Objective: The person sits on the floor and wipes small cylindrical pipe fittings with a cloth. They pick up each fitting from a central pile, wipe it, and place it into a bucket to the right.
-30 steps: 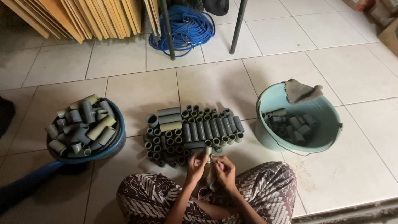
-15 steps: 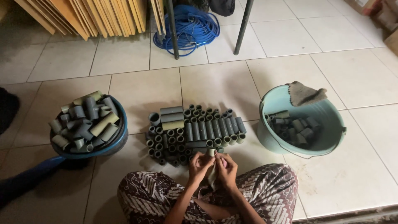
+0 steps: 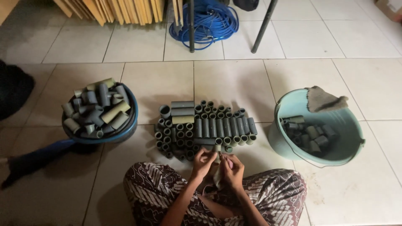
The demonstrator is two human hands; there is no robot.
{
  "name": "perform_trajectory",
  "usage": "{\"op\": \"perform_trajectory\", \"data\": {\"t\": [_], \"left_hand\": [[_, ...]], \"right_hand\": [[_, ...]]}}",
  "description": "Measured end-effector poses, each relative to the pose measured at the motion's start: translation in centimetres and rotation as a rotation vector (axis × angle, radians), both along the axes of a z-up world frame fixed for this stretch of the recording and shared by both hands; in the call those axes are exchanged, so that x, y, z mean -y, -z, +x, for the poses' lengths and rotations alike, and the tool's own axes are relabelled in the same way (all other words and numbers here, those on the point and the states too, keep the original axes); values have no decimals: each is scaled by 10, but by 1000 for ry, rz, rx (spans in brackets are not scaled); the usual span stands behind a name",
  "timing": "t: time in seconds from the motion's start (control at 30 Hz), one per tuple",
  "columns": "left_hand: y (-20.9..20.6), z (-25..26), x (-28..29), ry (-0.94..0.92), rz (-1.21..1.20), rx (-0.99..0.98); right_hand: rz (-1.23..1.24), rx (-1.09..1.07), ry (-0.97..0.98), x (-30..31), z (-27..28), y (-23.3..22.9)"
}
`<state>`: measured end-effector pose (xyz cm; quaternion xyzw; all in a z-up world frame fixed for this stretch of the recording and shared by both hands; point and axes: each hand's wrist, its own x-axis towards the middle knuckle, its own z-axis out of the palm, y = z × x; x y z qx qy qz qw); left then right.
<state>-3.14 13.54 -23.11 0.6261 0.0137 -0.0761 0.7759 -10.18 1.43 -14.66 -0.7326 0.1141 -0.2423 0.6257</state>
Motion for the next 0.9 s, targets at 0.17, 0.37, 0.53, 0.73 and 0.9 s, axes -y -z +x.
{"op": "perform_trajectory", "data": {"t": [0.17, 0.37, 0.53, 0.73, 0.9], "left_hand": [[-22, -5, 0, 98, -88, 133], [-38, 1, 8, -42, -102, -126], [-52, -4, 6, 63, 68, -43], [-30, 0, 6, 147, 47, -20], [-19, -3, -1, 32, -68, -63]], "right_hand": [[28, 10, 42, -2, 3, -27], [0, 86, 0, 3, 14, -2], [59, 107, 34, 4, 17, -3], [112, 66, 133, 0, 17, -4], [7, 99, 48, -4, 9, -10]]}}
